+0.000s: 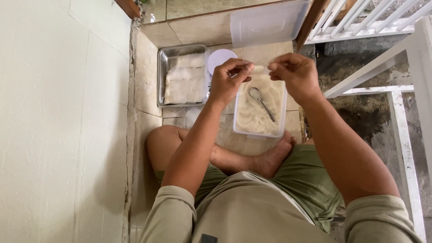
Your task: The person scoops a white powder from a plastic container using a spoon and fills small plastic bags. Each filled bag is then placed on a digital scale to check the weight before being set aside in a metal tray.
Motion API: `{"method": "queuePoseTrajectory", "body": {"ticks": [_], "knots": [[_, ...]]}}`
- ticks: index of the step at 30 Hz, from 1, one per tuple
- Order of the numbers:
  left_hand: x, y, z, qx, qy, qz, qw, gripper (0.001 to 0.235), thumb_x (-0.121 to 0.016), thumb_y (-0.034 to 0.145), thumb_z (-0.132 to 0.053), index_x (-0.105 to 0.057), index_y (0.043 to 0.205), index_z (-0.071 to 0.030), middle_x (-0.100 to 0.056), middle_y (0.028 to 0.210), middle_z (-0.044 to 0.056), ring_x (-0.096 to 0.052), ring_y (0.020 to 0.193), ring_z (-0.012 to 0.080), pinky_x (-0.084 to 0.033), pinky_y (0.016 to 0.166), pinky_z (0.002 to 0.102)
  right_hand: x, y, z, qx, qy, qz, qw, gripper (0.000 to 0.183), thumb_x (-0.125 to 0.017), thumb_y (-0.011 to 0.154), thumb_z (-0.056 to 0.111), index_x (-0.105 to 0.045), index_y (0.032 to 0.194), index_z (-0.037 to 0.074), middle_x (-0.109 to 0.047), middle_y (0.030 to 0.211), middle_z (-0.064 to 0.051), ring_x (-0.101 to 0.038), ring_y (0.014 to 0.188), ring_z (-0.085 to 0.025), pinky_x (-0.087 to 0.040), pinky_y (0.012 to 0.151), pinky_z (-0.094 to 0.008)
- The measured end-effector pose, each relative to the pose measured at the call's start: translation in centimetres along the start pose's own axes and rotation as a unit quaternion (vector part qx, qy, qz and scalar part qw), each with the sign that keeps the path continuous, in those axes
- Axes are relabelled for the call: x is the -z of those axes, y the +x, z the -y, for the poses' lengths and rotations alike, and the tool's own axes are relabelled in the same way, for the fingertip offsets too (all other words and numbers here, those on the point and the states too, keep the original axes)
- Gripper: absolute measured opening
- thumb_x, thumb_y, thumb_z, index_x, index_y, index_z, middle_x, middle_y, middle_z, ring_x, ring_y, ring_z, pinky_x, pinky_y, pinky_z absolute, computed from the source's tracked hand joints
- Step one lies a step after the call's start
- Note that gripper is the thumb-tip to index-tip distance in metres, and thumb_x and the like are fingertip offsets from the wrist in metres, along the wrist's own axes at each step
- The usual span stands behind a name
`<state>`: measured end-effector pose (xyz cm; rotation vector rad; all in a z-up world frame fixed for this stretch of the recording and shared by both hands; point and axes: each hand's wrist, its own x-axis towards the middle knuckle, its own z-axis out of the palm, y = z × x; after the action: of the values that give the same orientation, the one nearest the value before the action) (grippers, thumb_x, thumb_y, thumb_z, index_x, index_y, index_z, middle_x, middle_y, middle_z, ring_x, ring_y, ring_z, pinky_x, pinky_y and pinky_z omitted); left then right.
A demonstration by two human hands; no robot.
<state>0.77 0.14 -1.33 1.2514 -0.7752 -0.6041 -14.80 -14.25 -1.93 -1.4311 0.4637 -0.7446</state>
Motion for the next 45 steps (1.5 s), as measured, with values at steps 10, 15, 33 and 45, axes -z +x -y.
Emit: {"method": "queuePoseTrajectory", "body": {"ticks": [10,15,33,45], "knots": [[-0.8,-0.3,-1.0,-0.014,-0.008,0.004,1.000,0.016,-0.085,0.090,-0.013,-0.075,0.097,-0.001,-0.073,0.094,0.022,-0.074,0.092,0.0253,-0.067,0.075,0.044,-1.0,0.2,1.1,-0.014,0.028,0.028,0.999,0.017,-0.083,0.093,-0.003,-0.073,0.106,-0.008,-0.073,0.093,-0.022,-0.077,0.088,-0.025,-0.071,0.076,-0.036],[-0.4,-0.1,0.2,-0.006,-0.043,-0.016,0.999,0.017,-0.085,0.091,-0.012,-0.075,0.098,0.000,-0.075,0.093,0.022,-0.074,0.090,0.0221,-0.069,0.075,0.042,-0.9,-0.1,2.3,-0.019,0.048,0.022,0.998,0.017,-0.079,0.098,-0.001,-0.071,0.112,-0.006,-0.072,0.104,-0.021,-0.077,0.094,-0.025,-0.071,0.078,-0.039],[-0.5,0.0,-1.4,0.053,0.012,0.021,0.998,0.038,-0.087,0.090,-0.031,-0.074,0.119,-0.011,-0.070,0.108,0.008,-0.071,0.100,0.0174,-0.067,0.083,0.039,0.1,0.2,0.8,-0.039,0.046,0.033,0.998,0.018,-0.080,0.094,-0.006,-0.070,0.107,-0.012,-0.070,0.092,-0.022,-0.075,0.086,-0.023,-0.071,0.076,-0.040],[6.0,4.9,4.9,0.117,0.168,0.035,0.978,0.018,-0.080,0.093,-0.023,-0.075,0.104,-0.010,-0.075,0.093,0.011,-0.073,0.078,0.0173,-0.065,0.067,0.030,1.2,-3.8,-8.3,-0.073,-0.334,0.066,0.937,0.021,-0.083,0.089,0.029,-0.081,0.106,0.016,-0.078,0.091,-0.011,-0.075,0.093,-0.034,-0.056,0.082,-0.051]]}}
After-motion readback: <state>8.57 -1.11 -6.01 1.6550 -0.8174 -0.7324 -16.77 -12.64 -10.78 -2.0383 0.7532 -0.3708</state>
